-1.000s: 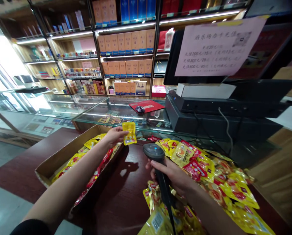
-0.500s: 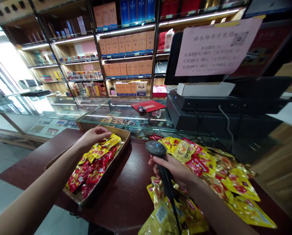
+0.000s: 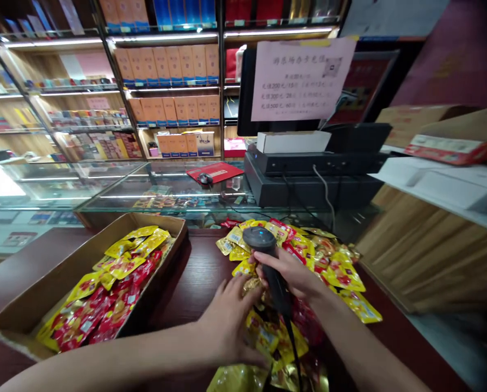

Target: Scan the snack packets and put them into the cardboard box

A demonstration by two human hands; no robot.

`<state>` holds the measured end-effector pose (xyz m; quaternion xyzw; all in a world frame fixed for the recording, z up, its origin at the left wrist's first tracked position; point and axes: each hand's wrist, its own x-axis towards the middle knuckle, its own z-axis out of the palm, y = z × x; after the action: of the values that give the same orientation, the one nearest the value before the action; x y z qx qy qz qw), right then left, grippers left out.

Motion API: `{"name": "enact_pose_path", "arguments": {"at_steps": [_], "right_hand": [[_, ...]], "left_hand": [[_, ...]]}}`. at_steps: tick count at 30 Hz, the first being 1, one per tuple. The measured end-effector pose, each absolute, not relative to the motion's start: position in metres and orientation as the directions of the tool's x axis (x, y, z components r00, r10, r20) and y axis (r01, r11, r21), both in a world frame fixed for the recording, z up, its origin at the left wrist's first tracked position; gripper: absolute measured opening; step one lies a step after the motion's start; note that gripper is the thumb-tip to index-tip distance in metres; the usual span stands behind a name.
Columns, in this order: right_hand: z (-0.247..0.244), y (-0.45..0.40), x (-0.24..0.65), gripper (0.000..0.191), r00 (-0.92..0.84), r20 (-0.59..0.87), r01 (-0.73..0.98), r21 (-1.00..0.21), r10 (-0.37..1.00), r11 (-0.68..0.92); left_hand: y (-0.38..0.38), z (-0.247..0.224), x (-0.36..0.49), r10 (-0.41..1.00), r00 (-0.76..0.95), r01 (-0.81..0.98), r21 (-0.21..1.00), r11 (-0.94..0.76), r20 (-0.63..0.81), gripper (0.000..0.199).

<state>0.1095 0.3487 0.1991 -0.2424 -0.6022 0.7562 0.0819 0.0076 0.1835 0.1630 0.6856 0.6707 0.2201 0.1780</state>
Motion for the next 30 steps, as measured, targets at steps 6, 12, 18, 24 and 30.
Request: {"name": "enact_pose_path", "arguments": {"at_steps": [6, 12, 18, 24, 30], "right_hand": [[0.171, 0.361, 0.124, 0.028, -0.841, -0.289, 0.146, -0.936, 0.458, -0.322], [0.154, 0.367, 0.081, 0.033, -0.911, -0.300, 0.231, -0.940, 0.284, -0.252], [0.144, 0.373, 0.005, 0.033, -0.966, -0.225, 0.175, -0.929, 0.124, -0.325], [0.152, 0.369, -0.044, 0.029, -0.984, -0.152, 0.107, -0.922, 0.093, -0.371], [0.181, 0.362, -0.024, 0.032, -0.976, -0.102, 0.041, -0.955, 0.194, -0.295]], "left_hand": [[0.189, 0.138, 0.021, 0.977, 0.213, 0.894, 0.408, -0.188, -0.017, 0.110], [0.193, 0.136, -0.020, 0.989, 0.144, 0.946, 0.297, -0.130, -0.027, 0.095], [0.203, 0.139, -0.091, 0.996, 0.081, 0.983, 0.167, -0.076, -0.027, 0.091], [0.206, 0.158, -0.149, 0.993, 0.112, 0.981, 0.159, -0.115, 0.025, 0.082], [0.186, 0.190, -0.128, 0.979, -0.194, 0.981, 0.036, 0.192, 0.068, 0.058]]}}
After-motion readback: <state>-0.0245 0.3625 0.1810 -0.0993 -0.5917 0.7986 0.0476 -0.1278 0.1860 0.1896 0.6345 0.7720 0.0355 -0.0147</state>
